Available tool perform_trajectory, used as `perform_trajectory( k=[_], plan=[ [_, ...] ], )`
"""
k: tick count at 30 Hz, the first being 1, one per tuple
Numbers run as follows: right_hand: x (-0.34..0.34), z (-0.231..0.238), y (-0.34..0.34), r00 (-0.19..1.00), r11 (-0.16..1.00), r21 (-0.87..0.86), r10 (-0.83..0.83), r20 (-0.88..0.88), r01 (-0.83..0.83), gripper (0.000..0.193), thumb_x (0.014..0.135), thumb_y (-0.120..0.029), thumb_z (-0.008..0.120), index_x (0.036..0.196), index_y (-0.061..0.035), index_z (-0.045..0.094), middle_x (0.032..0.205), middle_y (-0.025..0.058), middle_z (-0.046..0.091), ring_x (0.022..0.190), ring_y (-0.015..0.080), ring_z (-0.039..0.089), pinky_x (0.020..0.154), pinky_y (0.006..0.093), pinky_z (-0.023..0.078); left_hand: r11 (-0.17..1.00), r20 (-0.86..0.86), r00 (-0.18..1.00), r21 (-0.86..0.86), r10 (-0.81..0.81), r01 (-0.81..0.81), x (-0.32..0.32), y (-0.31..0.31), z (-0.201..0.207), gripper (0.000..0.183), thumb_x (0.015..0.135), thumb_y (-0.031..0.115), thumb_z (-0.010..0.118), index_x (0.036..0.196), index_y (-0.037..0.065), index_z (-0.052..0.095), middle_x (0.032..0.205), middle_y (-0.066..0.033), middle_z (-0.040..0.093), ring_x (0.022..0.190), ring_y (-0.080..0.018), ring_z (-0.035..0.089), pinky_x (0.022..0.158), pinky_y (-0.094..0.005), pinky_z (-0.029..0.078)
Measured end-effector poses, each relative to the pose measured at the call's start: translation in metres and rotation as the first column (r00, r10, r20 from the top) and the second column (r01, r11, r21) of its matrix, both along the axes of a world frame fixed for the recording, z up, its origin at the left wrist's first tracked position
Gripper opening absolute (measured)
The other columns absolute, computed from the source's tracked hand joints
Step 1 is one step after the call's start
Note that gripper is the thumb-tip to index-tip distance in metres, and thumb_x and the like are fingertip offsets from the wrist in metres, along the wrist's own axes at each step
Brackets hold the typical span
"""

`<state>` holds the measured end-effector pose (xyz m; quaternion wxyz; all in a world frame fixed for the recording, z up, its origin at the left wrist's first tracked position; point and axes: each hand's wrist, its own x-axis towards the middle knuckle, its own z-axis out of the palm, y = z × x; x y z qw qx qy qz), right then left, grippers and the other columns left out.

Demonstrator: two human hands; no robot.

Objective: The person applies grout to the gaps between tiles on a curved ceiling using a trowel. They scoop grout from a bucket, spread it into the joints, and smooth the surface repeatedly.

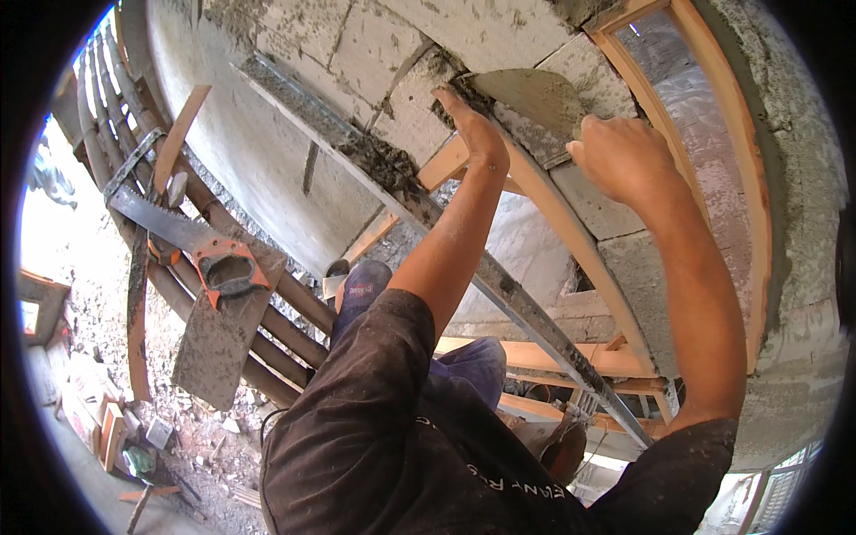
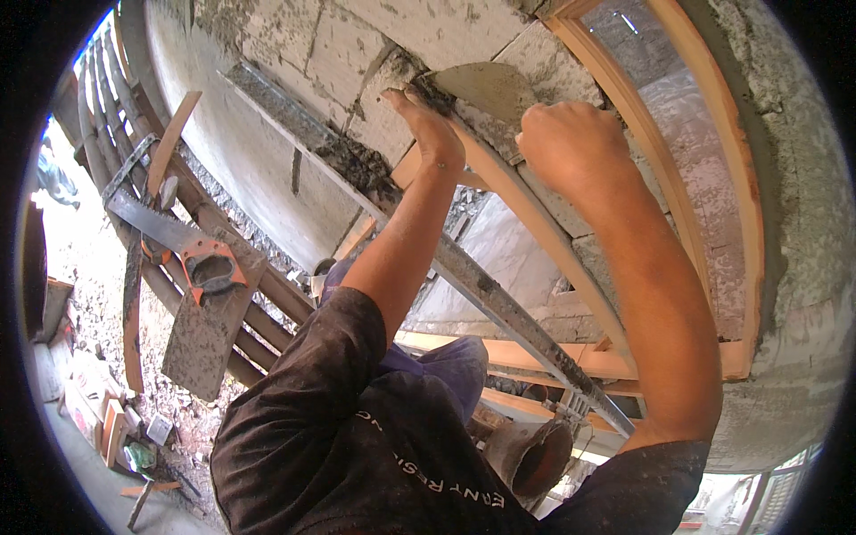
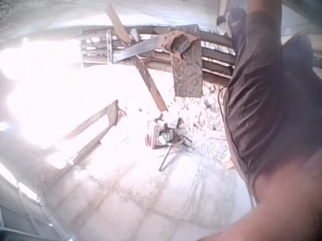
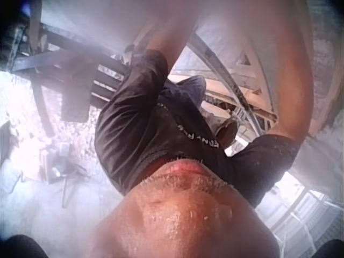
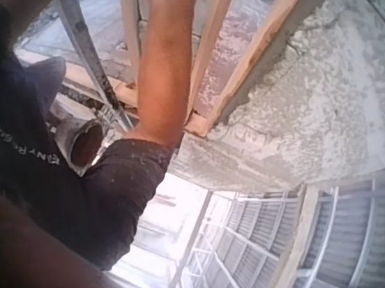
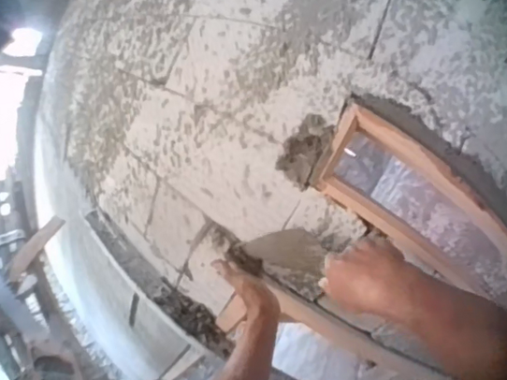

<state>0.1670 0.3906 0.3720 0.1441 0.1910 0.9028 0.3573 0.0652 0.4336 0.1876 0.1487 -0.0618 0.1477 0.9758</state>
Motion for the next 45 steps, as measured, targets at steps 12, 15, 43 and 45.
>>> perform_trajectory(
  k=[12,15,43,45],
  plan=[
    [0.030,0.007,0.005,0.958,0.949,-0.237,-0.245,-0.148,0.206,0.043,0.092,-0.033,0.039,0.105,0.0029,0.059,0.106,0.0279,0.062,0.103,0.0419,0.059,0.092,0.0495,0.043,1.000,0.037,0.999,-0.005,0.006,-0.006,-0.002,0.004,-0.002,0.095,0.085,0.078,0.020,0.151,0.013,-0.002,0.158,-0.0069,-0.003,0.145,-0.0250,-0.003,0.116,-0.0412,0.001],
    [0.024,-0.014,0.006,0.959,0.926,-0.325,-0.249,-0.136,0.194,0.045,0.091,-0.033,0.038,0.105,0.0038,0.059,0.110,0.0286,0.061,0.106,0.0421,0.057,0.094,0.0493,0.042,1.000,0.000,1.000,0.006,0.008,-0.008,-0.006,0.004,-0.009,0.098,0.083,0.080,0.020,0.151,0.014,-0.006,0.158,-0.0091,-0.008,0.145,-0.0263,-0.006,0.116,-0.0431,0.001],
    [0.062,-0.035,-0.009,0.960,0.961,-0.249,-0.175,-0.217,0.119,0.032,0.094,-0.031,0.050,0.100,-0.0012,0.060,0.094,0.0212,0.067,0.094,0.0367,0.064,0.083,0.0461,0.050,0.994,0.025,0.999,0.105,-0.029,0.026,-0.015,0.000,-0.014,0.100,0.080,0.084,0.020,0.151,0.020,-0.009,0.157,-0.0084,-0.009,0.145,-0.0271,-0.005,0.116,-0.0443,0.002],
    [0.053,-0.036,-0.003,0.962,0.954,-0.268,-0.192,-0.195,0.136,0.034,0.094,-0.033,0.050,0.101,-0.0007,0.060,0.096,0.0216,0.066,0.096,0.0375,0.063,0.084,0.0466,0.049,0.987,0.005,1.000,0.158,-0.030,0.029,-0.011,-0.004,-0.011,0.100,0.080,0.084,0.020,0.151,0.020,-0.008,0.158,-0.0087,-0.008,0.145,-0.0270,-0.005,0.116,-0.0445,0.001]
  ],
)
